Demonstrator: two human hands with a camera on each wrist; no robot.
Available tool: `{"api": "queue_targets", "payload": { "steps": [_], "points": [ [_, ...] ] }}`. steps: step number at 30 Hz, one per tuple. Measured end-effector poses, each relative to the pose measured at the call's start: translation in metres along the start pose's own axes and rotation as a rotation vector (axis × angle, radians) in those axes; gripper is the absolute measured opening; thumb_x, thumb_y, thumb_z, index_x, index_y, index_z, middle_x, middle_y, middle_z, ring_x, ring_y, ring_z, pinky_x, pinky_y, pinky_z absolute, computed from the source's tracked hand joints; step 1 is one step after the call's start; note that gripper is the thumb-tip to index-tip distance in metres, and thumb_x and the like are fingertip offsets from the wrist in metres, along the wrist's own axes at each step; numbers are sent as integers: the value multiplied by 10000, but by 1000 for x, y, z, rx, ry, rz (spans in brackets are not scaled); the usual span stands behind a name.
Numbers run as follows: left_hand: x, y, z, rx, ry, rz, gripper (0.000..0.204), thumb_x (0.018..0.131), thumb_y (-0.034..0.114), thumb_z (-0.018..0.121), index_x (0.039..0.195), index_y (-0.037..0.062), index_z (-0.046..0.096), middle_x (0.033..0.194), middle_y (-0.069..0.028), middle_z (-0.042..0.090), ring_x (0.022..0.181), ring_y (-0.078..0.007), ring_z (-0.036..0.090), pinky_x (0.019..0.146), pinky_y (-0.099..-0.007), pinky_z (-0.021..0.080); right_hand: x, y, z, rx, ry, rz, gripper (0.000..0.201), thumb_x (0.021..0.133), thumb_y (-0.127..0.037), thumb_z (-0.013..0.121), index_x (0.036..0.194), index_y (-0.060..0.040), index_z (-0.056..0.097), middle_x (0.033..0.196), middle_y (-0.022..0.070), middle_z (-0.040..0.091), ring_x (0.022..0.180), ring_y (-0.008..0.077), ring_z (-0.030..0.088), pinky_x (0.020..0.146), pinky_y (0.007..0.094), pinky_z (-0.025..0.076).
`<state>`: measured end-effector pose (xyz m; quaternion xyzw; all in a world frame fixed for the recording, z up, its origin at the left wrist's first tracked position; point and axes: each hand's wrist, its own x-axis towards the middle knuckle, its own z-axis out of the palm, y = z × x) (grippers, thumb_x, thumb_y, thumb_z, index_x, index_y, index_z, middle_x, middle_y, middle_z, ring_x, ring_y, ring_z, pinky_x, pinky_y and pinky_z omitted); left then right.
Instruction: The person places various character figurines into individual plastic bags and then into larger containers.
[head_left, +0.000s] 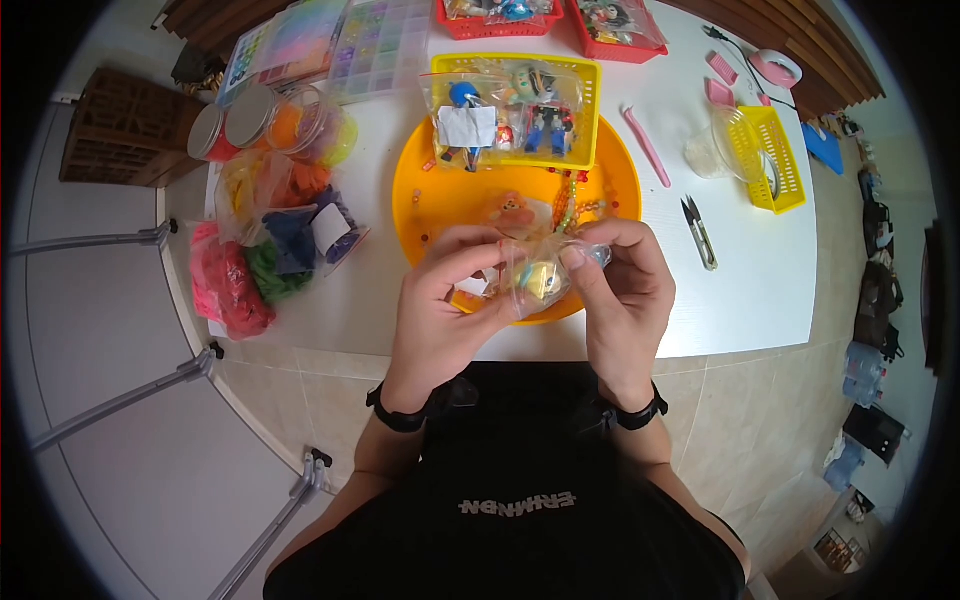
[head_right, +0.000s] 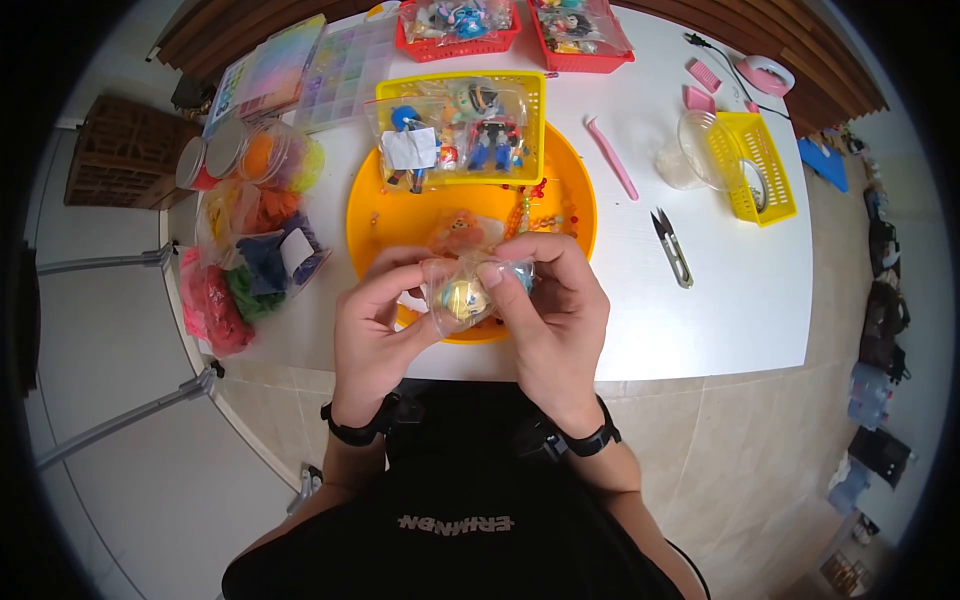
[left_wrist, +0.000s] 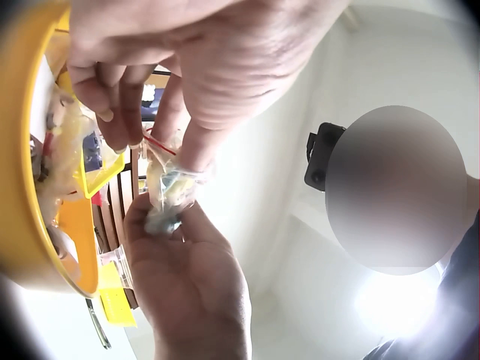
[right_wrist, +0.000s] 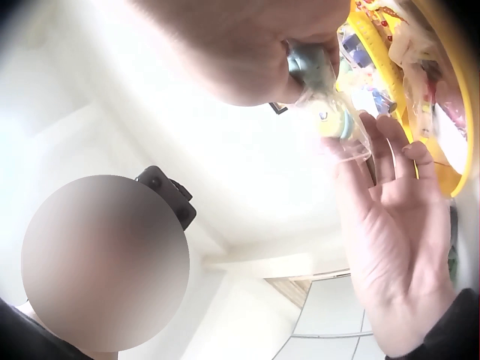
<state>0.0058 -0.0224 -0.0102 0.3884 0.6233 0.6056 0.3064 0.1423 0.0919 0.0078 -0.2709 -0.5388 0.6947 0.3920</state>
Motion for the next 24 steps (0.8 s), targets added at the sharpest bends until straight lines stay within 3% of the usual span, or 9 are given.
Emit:
{"api": "queue_targets", "payload": {
  "steps": [10, 16, 24],
  "points": [
    [-3, -4, 7, 61, 73, 49, 384, 793, 27, 849, 1153, -10, 721, 1144, -82, 655, 1062, -193, 653, 919, -312, 524, 0, 1, -2, 50, 106, 62, 185, 961, -16, 701, 1127, -6, 621, 1047, 39, 667, 954, 78, 625, 866, 227, 506],
    [-1, 5, 11, -7, 15, -46, 398, 783, 4, 845, 1160, -10, 718, 1164, -85, 644, 1073, -174, 647, 918, -304, 527, -3, 3, 3, 45, 72, 67, 171, 972, -7, 679, 1132, -6, 617, 1048, 36, 664, 955, 73, 620, 866, 229, 504],
    [-8, 0, 7, -187, 109, -41, 415, 839, -31, 788, 1232, -67, 662, 1251, -108, 599, 1159, -170, 609, 1012, -314, 496, -4, 3, -1, 31, 59, 58, 138, 978, -2, 670, 1106, 0, 618, 1025, 38, 666, 919, 74, 628, 828, 232, 525]
  ]
}}
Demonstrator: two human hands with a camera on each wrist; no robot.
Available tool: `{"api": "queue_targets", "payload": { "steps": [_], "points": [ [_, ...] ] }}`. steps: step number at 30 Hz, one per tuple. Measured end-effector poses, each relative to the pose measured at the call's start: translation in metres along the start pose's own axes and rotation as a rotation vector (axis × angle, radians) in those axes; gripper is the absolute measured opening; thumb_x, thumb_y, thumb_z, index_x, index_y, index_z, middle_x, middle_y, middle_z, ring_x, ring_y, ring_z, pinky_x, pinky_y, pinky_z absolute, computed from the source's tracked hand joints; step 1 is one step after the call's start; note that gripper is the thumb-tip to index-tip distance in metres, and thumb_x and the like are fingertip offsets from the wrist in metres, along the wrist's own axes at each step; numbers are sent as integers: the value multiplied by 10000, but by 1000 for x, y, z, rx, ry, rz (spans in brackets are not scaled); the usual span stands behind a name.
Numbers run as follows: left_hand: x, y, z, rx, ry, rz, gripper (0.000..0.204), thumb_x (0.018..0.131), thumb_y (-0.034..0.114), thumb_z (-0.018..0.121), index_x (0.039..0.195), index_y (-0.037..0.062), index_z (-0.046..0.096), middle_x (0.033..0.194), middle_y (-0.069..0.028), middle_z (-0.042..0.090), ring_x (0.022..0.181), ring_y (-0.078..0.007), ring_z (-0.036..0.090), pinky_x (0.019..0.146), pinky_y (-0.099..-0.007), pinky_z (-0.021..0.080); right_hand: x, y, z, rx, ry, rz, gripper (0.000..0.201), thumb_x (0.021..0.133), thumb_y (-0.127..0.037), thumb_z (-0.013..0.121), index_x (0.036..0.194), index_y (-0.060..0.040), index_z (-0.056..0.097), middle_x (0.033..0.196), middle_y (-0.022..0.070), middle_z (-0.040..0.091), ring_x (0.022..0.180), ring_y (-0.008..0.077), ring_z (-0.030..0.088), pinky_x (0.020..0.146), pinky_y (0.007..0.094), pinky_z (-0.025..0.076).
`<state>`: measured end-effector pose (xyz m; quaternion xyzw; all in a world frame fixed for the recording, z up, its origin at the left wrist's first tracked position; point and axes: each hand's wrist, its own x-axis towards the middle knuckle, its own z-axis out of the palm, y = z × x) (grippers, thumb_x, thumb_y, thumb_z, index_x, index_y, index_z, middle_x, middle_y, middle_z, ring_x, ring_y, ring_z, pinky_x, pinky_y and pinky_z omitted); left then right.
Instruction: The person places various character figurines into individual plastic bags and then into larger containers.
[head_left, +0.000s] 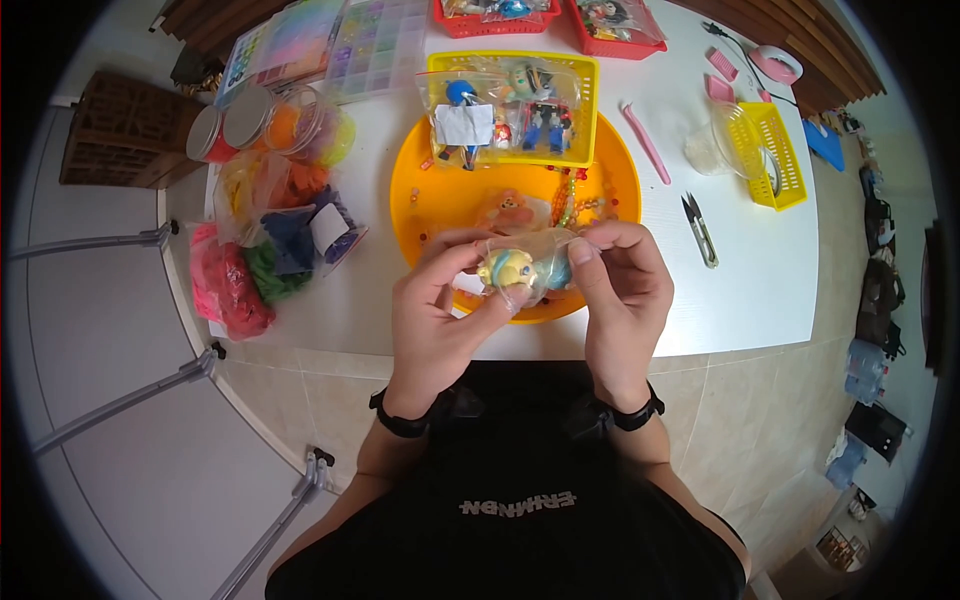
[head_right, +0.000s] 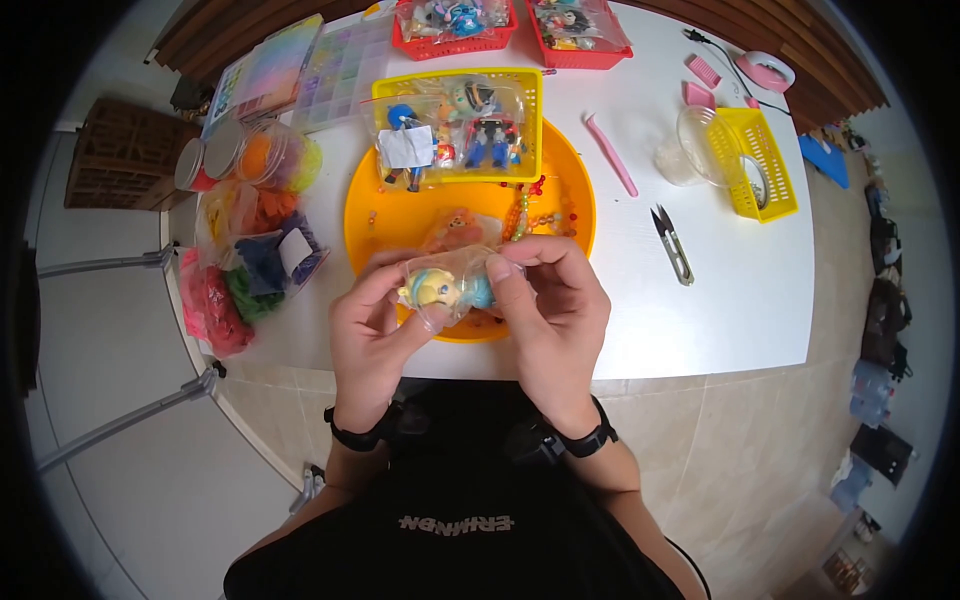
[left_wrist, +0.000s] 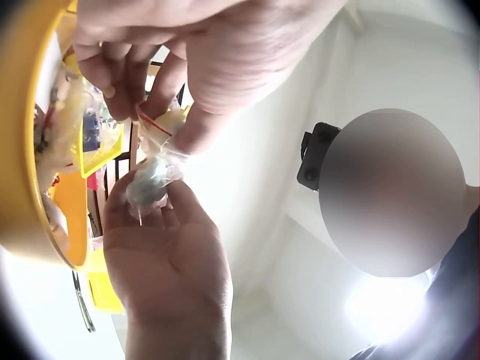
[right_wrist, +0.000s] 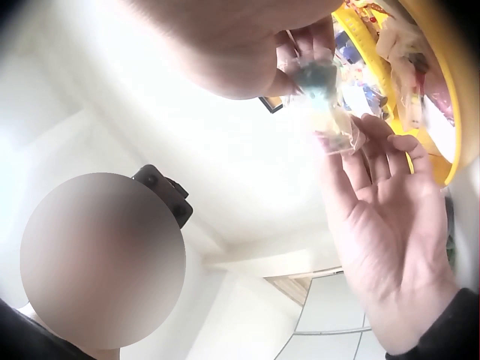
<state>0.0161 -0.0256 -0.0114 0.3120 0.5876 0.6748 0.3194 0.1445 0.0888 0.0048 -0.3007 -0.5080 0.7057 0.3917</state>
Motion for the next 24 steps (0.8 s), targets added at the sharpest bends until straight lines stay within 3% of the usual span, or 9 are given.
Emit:
{"api": "queue_targets", "payload": {
  "steps": [9, 12, 15, 24],
  "points": [
    [-1, 10, -6, -187, 44, -109, 393, 880, -44, 734, 1255, -103, 629, 1315, -102, 525, 1219, -179, 574, 1074, -327, 460, 1, -7, 9, -5, 26, 59, 139, 991, -40, 670, 1106, 11, 614, 1019, 34, 662, 859, 86, 641, 808, 243, 548],
    [-1, 10, -8, -253, 71, -122, 385, 893, -49, 710, 1263, -105, 619, 1326, -99, 524, 1236, -183, 570, 1087, -330, 451, 2, -5, -4, 17, -124, 181, 118, 1002, -63, 663, 1088, 8, 625, 975, 19, 663, 833, 76, 635, 796, 234, 533],
    [-2, 6, -10, -280, 105, -116, 392, 908, -58, 679, 1289, -101, 599, 1336, -103, 536, 1251, -185, 567, 1094, -335, 447, -1, 2, -13, -127, -186, 182, 90, 1014, -86, 652, 1038, 0, 636, 907, 2, 653, 818, 63, 618, 776, 220, 509],
    [-1, 3, -13, -328, 191, -76, 417, 942, -32, 635, 1346, -87, 553, 1340, -104, 565, 1263, -182, 561, 1094, -332, 443, 0, 1, -19, -289, -155, 117, 149, 1013, -107, 614, 910, -1, 598, 797, 13, 628, 747, 70, 567, 709, 240, 474]
  ]
}}
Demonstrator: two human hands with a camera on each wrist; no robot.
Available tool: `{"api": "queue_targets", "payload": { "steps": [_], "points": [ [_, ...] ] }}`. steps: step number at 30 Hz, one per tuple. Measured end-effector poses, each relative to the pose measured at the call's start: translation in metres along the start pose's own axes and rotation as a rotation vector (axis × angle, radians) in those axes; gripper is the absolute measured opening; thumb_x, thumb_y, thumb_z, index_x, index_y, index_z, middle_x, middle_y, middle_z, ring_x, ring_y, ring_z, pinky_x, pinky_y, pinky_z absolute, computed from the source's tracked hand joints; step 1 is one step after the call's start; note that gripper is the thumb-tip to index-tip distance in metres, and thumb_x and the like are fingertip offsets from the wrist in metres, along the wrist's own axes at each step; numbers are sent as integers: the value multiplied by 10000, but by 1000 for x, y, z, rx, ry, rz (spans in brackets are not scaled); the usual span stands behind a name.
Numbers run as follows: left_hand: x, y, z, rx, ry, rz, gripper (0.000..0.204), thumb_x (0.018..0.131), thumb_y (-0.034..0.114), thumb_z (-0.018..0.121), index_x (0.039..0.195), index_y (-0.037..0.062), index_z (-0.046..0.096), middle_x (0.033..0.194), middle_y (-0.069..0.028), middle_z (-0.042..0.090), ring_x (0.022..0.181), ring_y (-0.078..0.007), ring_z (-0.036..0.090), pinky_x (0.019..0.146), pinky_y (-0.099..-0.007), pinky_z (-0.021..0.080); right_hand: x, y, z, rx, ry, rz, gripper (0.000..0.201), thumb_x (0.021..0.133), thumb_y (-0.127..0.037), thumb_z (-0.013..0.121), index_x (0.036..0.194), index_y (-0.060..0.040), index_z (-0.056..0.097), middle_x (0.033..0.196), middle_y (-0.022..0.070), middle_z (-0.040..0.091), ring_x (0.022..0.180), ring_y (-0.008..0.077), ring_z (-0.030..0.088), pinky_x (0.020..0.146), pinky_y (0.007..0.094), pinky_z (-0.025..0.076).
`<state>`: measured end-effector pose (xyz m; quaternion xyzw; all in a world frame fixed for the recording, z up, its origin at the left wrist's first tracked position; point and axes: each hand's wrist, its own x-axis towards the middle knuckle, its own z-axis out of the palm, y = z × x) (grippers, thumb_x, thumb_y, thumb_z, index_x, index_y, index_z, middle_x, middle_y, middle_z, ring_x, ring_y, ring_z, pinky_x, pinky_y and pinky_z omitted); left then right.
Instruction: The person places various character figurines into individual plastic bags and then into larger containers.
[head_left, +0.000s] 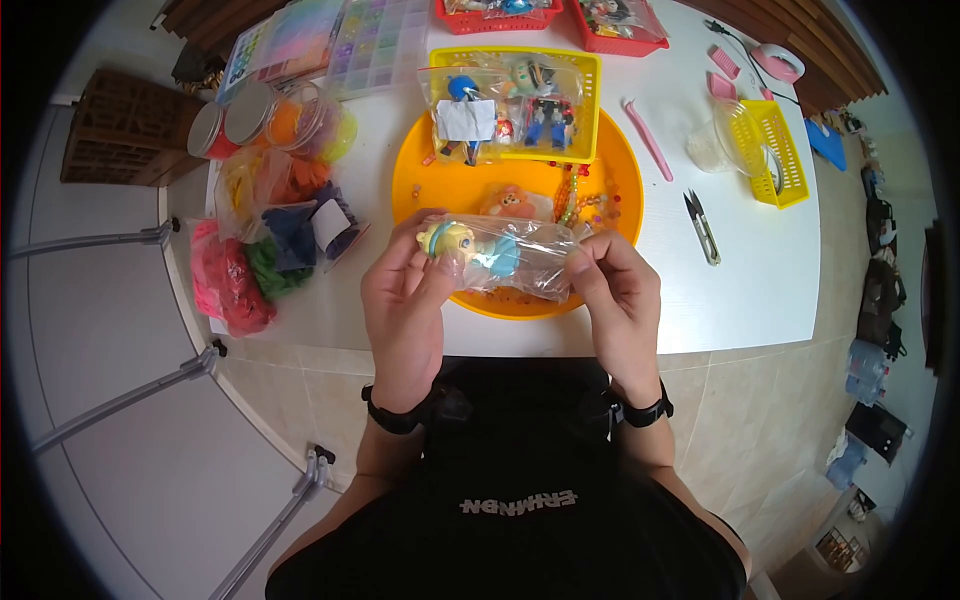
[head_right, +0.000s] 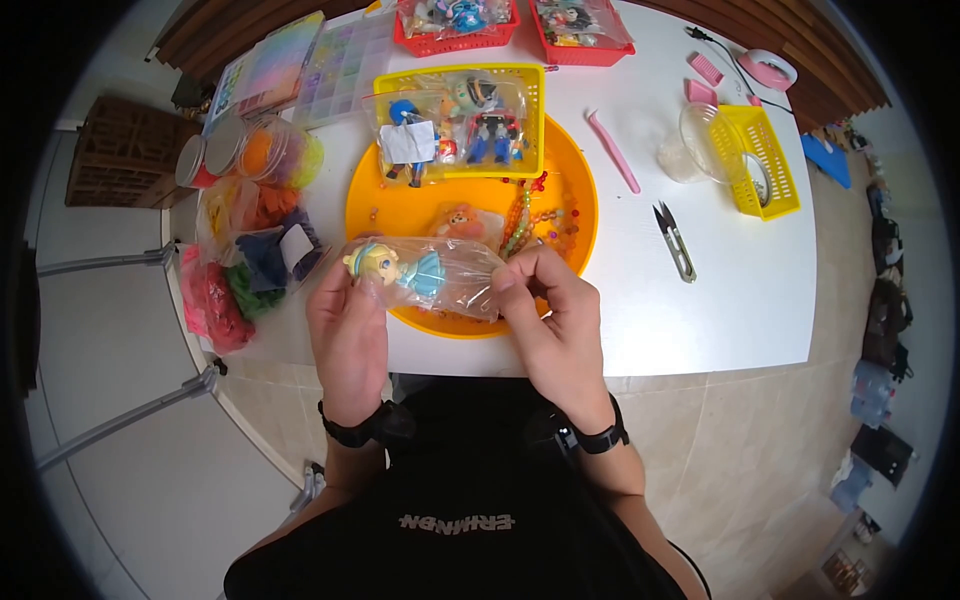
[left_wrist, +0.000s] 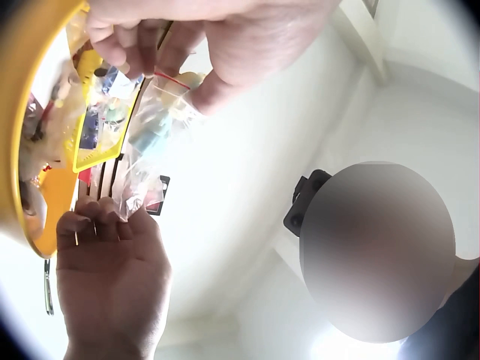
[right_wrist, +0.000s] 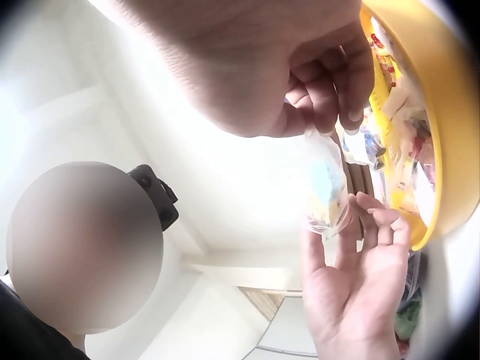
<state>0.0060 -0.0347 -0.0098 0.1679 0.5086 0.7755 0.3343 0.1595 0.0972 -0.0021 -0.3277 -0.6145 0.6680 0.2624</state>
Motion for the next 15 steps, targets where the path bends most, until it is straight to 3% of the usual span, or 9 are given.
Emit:
{"api": "queue_targets", "payload": {
  "steps": [4, 7, 10, 15],
  "points": [
    [1, 1, 6, 132, 40, 70, 389, 943, -31, 632, 1322, -88, 563, 1314, -97, 574, 1244, -161, 558, 1079, -316, 441, 0, 1, -1, -29, 49, -77, 127, 990, -76, 586, 889, 1, 588, 772, 18, 615, 738, 82, 556, 704, 247, 467],
    [0, 0, 4, 130, 2, 58, 365, 949, -26, 632, 1303, -91, 568, 1317, -91, 556, 1209, -155, 571, 1054, -304, 451, -2, 3, -2, -20, 107, -115, 106, 970, -49, 577, 875, 0, 583, 771, 22, 612, 731, 89, 547, 701, 246, 459],
    [-2, 0, 4, 35, 27, -63, 344, 959, -17, 630, 1288, -96, 571, 1342, -83, 528, 1187, -158, 581, 1028, -297, 465, -3, 3, -2, -56, 146, -144, 106, 961, -39, 573, 864, 1, 579, 787, 29, 609, 732, 96, 543, 704, 246, 455],
    [-4, 2, 7, 85, 37, -16, 332, 957, -36, 630, 1278, -99, 572, 1309, -74, 518, 1173, -156, 582, 1011, -290, 479, -1, 13, -2, -138, 193, -220, 109, 971, -50, 581, 881, 12, 583, 838, 55, 602, 771, 124, 558, 726, 261, 460]
  ]
}}
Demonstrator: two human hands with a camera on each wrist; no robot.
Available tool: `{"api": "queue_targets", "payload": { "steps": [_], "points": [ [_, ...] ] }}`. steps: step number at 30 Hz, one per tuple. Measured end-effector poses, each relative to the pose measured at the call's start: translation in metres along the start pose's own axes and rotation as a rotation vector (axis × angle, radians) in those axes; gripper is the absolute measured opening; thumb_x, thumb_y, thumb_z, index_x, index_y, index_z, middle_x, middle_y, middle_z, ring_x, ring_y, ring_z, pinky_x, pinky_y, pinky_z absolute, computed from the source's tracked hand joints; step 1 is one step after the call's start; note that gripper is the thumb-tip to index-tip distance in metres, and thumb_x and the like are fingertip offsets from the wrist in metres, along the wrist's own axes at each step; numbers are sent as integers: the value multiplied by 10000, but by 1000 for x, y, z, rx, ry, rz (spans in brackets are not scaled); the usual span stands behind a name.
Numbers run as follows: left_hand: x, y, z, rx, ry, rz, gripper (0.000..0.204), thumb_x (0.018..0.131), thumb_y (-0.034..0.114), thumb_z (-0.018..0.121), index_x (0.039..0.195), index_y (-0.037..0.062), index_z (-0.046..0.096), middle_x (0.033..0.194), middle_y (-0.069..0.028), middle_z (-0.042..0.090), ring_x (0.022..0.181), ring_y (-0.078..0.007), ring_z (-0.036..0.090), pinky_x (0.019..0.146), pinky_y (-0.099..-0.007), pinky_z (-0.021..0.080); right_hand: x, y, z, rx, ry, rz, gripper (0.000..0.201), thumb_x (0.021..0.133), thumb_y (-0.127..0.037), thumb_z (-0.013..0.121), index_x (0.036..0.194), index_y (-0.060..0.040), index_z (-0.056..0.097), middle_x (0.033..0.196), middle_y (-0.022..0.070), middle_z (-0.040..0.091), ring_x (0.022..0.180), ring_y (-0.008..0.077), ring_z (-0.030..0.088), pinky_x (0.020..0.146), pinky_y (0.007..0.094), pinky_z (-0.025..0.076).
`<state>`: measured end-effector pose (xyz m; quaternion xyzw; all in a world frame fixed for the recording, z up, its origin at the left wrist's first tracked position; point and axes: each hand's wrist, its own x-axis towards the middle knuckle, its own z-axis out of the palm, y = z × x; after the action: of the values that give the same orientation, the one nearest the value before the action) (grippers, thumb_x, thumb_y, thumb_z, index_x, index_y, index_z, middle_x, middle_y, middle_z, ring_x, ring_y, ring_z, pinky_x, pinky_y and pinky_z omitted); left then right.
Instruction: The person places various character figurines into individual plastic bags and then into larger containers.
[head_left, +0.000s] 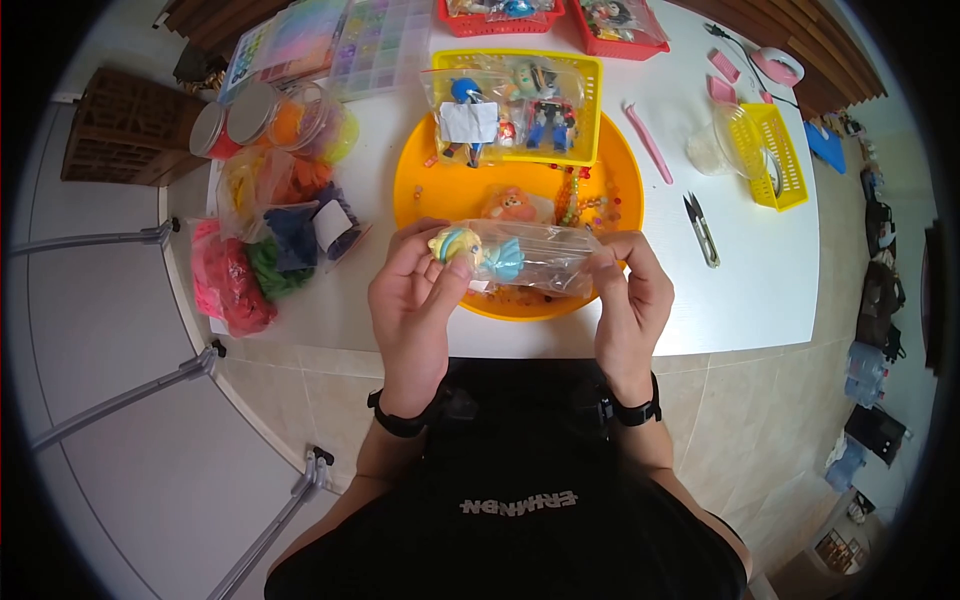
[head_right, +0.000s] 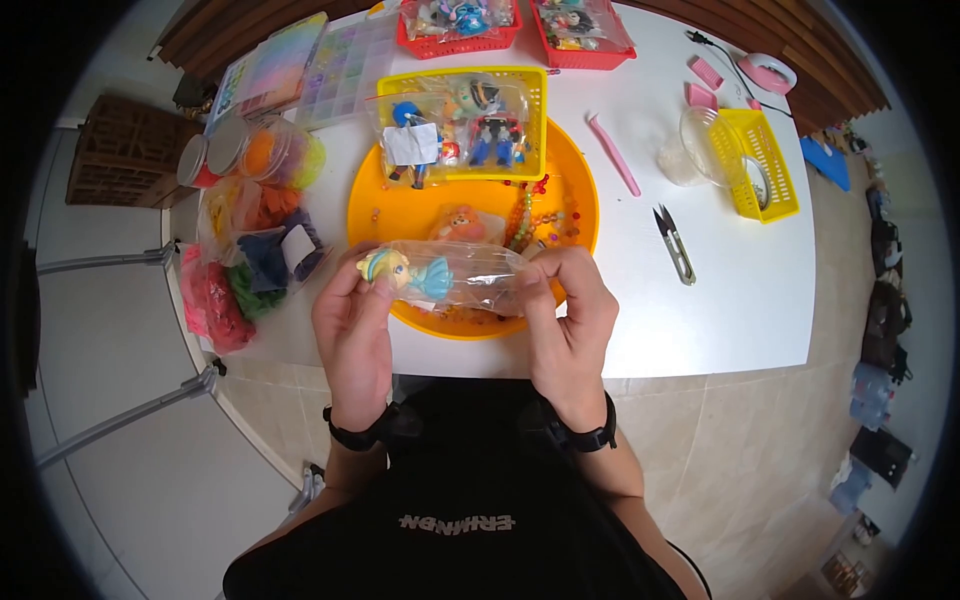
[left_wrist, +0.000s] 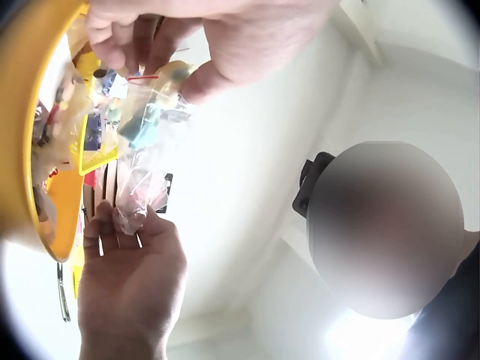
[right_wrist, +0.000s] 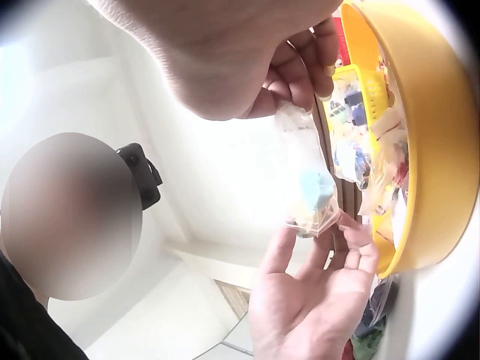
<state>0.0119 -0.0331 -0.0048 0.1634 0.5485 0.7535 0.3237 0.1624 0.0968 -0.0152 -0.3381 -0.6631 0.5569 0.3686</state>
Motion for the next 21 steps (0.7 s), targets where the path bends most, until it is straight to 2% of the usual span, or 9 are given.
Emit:
{"api": "queue_targets", "payload": {
  "steps": [3, 6, 9, 12, 15, 16, 21],
  "points": [
    [0, -2, 1, 73, 9, 82, 322, 943, -61, 640, 1257, -102, 581, 1280, -73, 522, 1180, -157, 577, 1016, -292, 480, 1, 2, 0, -10, 16, -15, 114, 974, -51, 584, 885, 20, 579, 848, 64, 593, 781, 138, 563, 744, 269, 465],
    [0, -1, 1, 144, -3, 139, 325, 919, -73, 666, 1235, -95, 595, 1275, -86, 530, 1186, -166, 576, 1023, -303, 478, 2, -2, 0, -55, -3, -8, 86, 972, -65, 596, 939, 14, 610, 901, 72, 630, 885, 150, 598, 816, 286, 472],
    [1, -1, -2, 294, -83, 237, 353, 889, -68, 699, 1230, -75, 608, 1275, -111, 546, 1182, -188, 585, 1023, -322, 480, 11, -14, 9, -58, 88, -165, 136, 927, -62, 650, 1048, 0, 651, 1012, 102, 681, 1034, 221, 619, 919, 339, 468],
    [2, 1, -2, 397, -176, 316, 388, 865, -58, 722, 1238, -54, 616, 1276, -134, 561, 1174, -210, 595, 1019, -336, 483, 18, -22, 3, -274, -71, -371, 293, 867, -61, 709, 1155, -25, 668, 1125, 121, 699, 1147, 300, 594, 1019, 394, 422],
    [1, 3, 2, 444, -215, 357, 406, 846, -41, 741, 1238, -30, 635, 1273, -147, 581, 1158, -236, 613, 1002, -341, 492, 22, -28, 6, -313, -182, -423, 318, 831, -56, 739, 1144, -48, 689, 1129, 108, 706, 1133, 334, 586, 1054, 418, 390],
    [1, 3, 2, 467, -225, 375, 410, 841, -38, 746, 1237, -24, 640, 1265, -148, 589, 1150, -241, 619, 996, -342, 496, 22, -30, 8, -317, -190, -420, 266, 843, -62, 744, 1106, -59, 707, 1091, 75, 716, 1103, 309, 604, 1033, 420, 386],
    [0, 6, 5, 535, -220, 407, 421, 828, -25, 755, 1238, -1, 661, 1209, -148, 646, 1092, -264, 652, 959, -346, 513, 20, -24, 11, -308, -260, -383, 135, 874, -41, 718, 1008, -51, 701, 993, 64, 706, 1014, 302, 627, 962, 406, 403]
  ]
}}
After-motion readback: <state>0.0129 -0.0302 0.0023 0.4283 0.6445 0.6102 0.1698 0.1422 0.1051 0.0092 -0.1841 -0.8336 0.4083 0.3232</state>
